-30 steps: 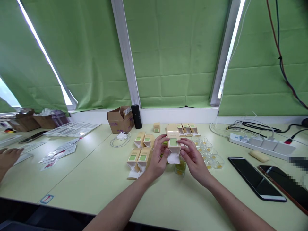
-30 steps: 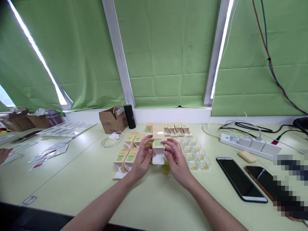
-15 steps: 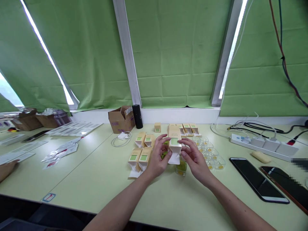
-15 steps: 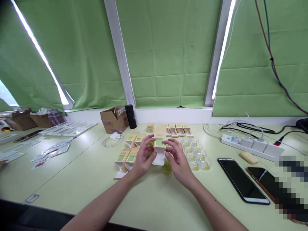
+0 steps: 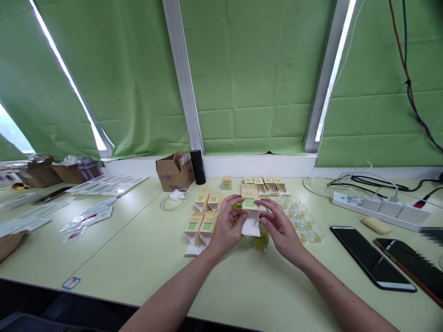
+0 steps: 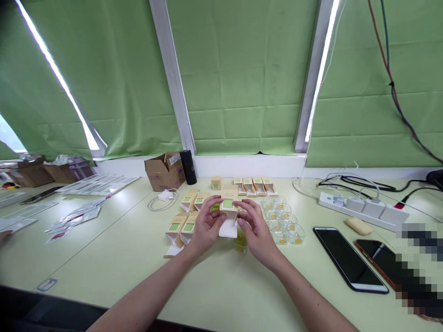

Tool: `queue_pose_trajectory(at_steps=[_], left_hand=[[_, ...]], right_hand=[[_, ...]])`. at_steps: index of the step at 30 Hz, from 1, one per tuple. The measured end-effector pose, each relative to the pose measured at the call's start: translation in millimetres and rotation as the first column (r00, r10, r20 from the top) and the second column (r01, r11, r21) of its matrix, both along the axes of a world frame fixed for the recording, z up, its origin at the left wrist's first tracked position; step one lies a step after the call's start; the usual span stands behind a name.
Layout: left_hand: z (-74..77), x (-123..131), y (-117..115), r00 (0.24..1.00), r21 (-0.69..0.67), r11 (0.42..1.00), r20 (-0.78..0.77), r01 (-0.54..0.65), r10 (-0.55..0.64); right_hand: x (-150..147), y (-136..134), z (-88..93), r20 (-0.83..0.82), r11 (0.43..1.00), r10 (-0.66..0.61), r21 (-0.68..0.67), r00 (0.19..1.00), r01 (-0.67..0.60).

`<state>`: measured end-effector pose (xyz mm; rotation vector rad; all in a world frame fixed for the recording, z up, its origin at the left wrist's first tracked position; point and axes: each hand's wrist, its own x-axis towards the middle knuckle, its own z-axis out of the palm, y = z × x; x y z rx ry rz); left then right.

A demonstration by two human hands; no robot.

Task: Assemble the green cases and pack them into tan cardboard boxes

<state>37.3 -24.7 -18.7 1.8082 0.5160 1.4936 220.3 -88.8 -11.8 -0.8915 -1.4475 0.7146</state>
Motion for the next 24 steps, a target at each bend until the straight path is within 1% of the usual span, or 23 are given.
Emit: queue_pose_trajectory(at_steps=[8, 13, 18, 24], left_hand=[[1.1, 3.2, 0.8, 0.999, -0.022, 1.000, 0.041, -0.010, 0.011], [4.2, 4.3, -2.4, 0.999, -0.047, 0.999, 0.051, 0.017, -0.015], [4.2, 4.7, -2.7, 0.998, -0.051, 0.998, 0.063, 0.028, -0.024], [4.5, 3.4, -3.5, 0.996, -0.073, 0.995, 0.059, 0.070, -0.066]], right_hand=[[0.7, 1.8, -1.1, -0.022, 0.999, 0.041, -0.019, 0.999, -0.042], [0.5, 2.5, -2.4, -0.018, 0.999, 0.036, -0.012, 0.999, -0.036], [0.1, 2.7, -2.3, -0.015, 0.999, 0.031, -0.009, 0.999, -0.031], [1.6, 2.9, -2.2, -0.025, 0.998, 0.050, -0.038, 0.998, -0.051]])
